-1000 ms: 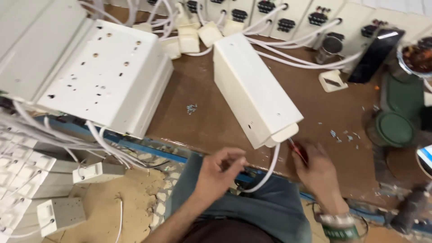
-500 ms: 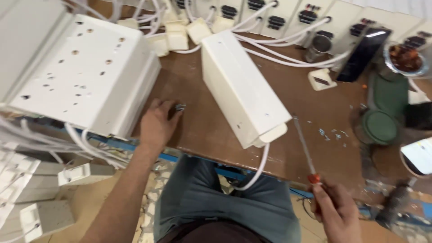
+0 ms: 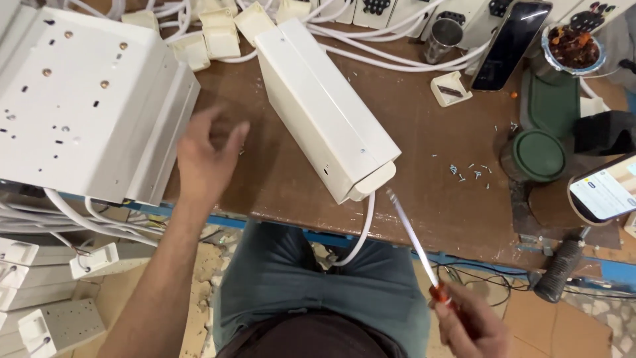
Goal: Assembling white plastic electrical enclosures using a screwdriver and screws.
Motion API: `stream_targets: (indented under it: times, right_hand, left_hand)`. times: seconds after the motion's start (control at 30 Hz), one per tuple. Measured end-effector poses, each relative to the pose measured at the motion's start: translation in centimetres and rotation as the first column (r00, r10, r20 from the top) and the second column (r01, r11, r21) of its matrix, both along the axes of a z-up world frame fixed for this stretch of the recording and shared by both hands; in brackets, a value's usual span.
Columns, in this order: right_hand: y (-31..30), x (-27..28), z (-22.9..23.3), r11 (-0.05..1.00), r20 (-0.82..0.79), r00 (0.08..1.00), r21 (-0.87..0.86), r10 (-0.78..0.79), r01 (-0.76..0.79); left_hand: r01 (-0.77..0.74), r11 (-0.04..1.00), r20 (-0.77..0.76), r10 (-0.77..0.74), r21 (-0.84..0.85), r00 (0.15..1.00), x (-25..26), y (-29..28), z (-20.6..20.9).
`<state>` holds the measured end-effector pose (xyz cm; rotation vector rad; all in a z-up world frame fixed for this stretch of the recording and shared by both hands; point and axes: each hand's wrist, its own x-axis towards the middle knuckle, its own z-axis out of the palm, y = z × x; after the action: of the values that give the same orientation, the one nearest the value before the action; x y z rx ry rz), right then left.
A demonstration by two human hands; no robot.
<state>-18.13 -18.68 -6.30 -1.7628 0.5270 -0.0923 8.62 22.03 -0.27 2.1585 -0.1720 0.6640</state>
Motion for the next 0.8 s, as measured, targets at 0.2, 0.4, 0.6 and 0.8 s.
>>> stream_targets:
  times: [0.2, 0.4, 0.6, 0.8]
  right_hand:
    - [2.0, -0.6, 0.4, 0.927, 0.188, 0.972, -0.369, 0.139, -0.061]
    - [4.6, 1.5, 3.5, 0.934, -0.014, 0.995, -0.345, 0.095, -0.094]
    - [5.9, 1.6, 3.5, 0.934, 0.083, 0.994, -0.354, 0.068, -0.035]
    - [5.6, 2.5, 5.7, 0.735, 0.166, 0.947, -0.671, 0.276, -0.096]
  left_hand:
    - [0.320, 0.885, 0.195, -0.267, -0.339, 0.944, 5.2, -4.6, 3.5]
    - [0.036, 0.987, 0.237, -0.073, 0.155, 0.969, 9.9, -8.0, 5.4]
    - [0.150, 0.960, 0.153, -0.190, 0.237, 0.970, 15.8, -7.4, 3.6]
    - [-0.002, 0.915, 0.254, -0.110, 0.402, 0.961, 14.3, -9.5, 5.1]
